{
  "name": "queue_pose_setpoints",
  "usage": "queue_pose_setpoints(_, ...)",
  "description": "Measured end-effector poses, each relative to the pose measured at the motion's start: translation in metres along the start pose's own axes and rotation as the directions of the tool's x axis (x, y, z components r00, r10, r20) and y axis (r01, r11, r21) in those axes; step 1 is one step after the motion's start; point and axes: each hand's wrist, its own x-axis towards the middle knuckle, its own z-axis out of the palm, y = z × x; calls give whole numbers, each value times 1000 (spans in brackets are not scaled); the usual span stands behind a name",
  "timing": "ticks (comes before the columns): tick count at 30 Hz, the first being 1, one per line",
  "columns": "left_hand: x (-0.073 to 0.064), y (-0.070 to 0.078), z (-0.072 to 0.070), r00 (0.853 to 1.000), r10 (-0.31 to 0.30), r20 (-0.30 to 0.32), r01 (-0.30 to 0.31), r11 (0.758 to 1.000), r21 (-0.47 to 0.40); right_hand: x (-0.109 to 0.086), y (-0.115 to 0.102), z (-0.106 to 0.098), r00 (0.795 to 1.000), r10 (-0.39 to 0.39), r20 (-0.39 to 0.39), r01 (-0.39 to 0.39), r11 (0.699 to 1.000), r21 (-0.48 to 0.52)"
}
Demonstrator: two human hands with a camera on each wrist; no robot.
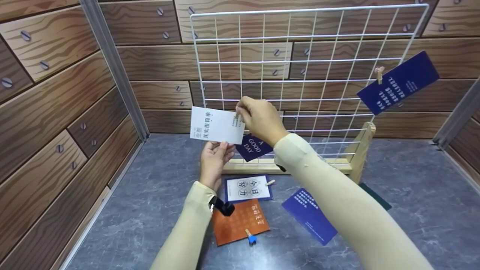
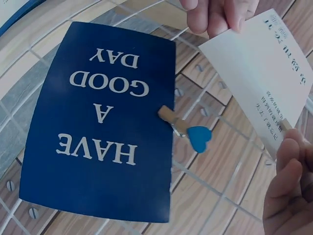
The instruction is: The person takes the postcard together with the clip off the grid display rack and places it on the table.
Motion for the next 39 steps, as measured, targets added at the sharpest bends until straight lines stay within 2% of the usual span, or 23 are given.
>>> queue_pose_setpoints(5,-5,4,-2,998,57,14,-57,998,13,-12,-1,-7,999,-39,-23,40,997,59)
queue_pose_setpoints(12,-13,7,3,992,117,37,-118,993,27,-28,0,-16,999,-27,-42,36,974,224)
queue_pose_setpoints(20,-23,10,7,984,178,34,-180,976,121,-50,3,-21,997,-4,-81,28,952,306)
queue_pose_setpoints(24,-27,10,8,977,205,56,-212,964,160,-61,7,-22,995,21,-96,12,941,337)
queue_pose_setpoints(28,-30,8,7,964,246,98,-262,943,204,-72,13,-22,992,28,-121,20,927,374)
queue_pose_setpoints(33,-35,9,7,934,307,183,-349,897,271,-87,22,-26,987,22,-157,43,916,399)
queue_pose_setpoints(39,-43,10,6,919,303,253,-375,872,314,-106,32,-29,984,47,-171,24,919,394)
